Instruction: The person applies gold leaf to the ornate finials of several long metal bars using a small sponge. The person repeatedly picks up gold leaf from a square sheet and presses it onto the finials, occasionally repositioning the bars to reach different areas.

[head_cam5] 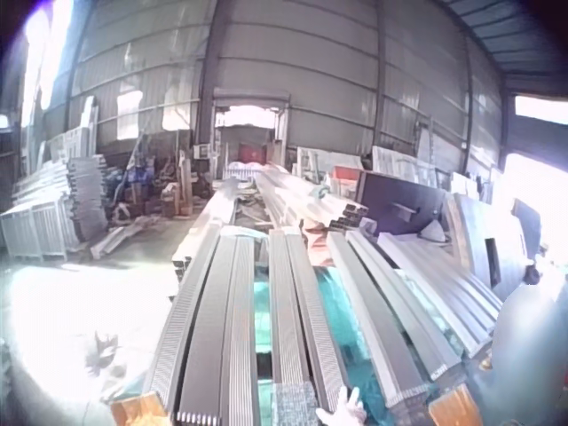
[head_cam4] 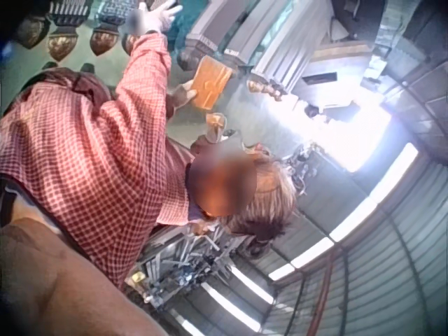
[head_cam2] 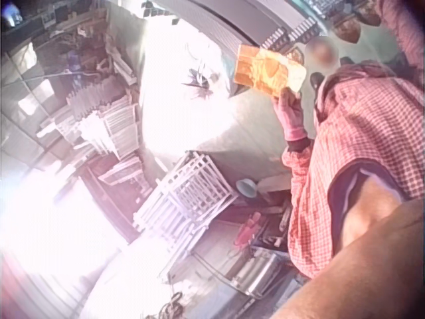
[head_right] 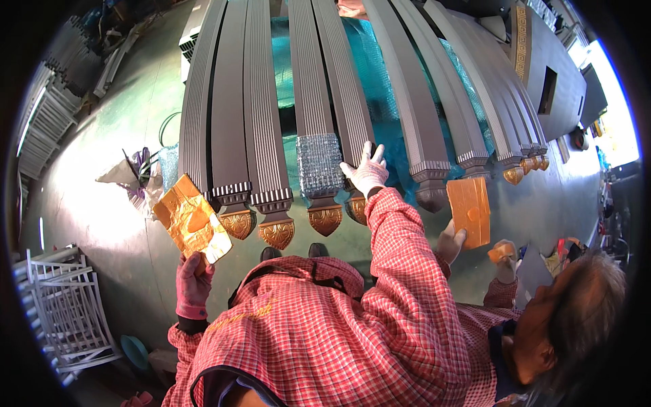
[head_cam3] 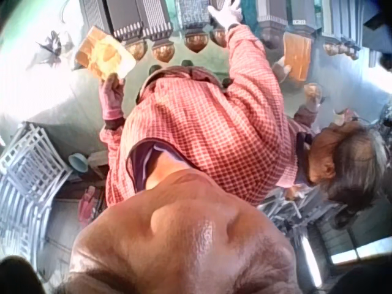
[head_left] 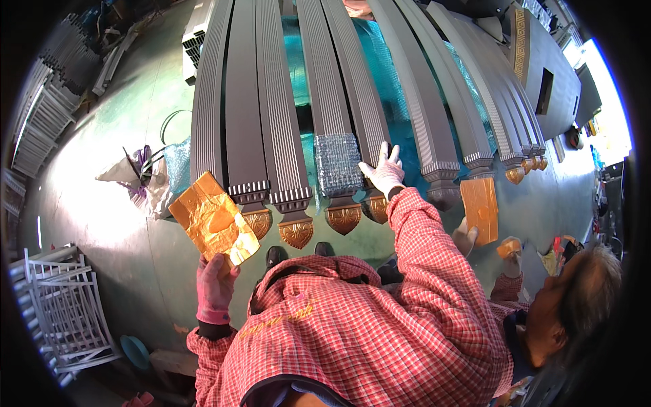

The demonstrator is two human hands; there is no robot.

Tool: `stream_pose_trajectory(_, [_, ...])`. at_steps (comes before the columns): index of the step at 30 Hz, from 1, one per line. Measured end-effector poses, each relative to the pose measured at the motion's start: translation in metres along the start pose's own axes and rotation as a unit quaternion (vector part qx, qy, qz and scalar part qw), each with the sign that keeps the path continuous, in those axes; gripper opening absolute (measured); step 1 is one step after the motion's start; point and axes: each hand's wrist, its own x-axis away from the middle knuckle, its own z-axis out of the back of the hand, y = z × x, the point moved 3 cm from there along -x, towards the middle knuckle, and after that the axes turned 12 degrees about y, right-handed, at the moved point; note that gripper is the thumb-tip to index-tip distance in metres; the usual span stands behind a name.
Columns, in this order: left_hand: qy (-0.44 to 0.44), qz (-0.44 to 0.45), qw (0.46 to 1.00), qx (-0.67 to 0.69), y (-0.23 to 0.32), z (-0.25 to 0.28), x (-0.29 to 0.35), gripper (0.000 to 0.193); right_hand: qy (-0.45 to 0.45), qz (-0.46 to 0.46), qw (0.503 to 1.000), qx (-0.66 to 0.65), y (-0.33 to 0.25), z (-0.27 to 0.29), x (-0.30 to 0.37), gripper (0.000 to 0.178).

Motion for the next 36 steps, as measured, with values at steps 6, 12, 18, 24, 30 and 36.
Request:
stream_pose_trajectory(6, [0.027,-0.038,0.999,0.016,0.004,0.025,0.019,0.039,-0.027,-0.069,0.997,0.001,-0.017,0.011,-0.009,0.107])
stream_pose_trajectory(12, [0.055,-0.053,0.997,0.014,0.005,0.041,0.028,0.040,-0.023,-0.030,0.998,-0.042,-0.001,0.016,-0.026,0.117])
stream_pose_trajectory(18, [0.063,-0.055,0.997,-0.001,0.010,0.038,0.030,0.039,-0.138,-0.026,0.861,-0.488,0.046,0.008,-0.047,0.108])
stream_pose_trajectory(24, [0.050,-0.054,0.997,0.007,0.012,0.032,0.021,0.037,-0.154,-0.029,0.808,-0.569,0.095,-0.015,-0.074,0.043])
stream_pose_trajectory(30, [0.034,-0.032,0.999,0.003,0.016,0.011,0.005,0.034,-0.091,-0.066,0.937,-0.330,0.126,-0.021,-0.097,0.038])
stream_pose_trajectory(36, [0.032,-0.020,0.999,0.015,0.022,0.000,0.001,0.031,0.209,0.134,0.967,-0.066,-0.014,0.041,-0.045,0.076])
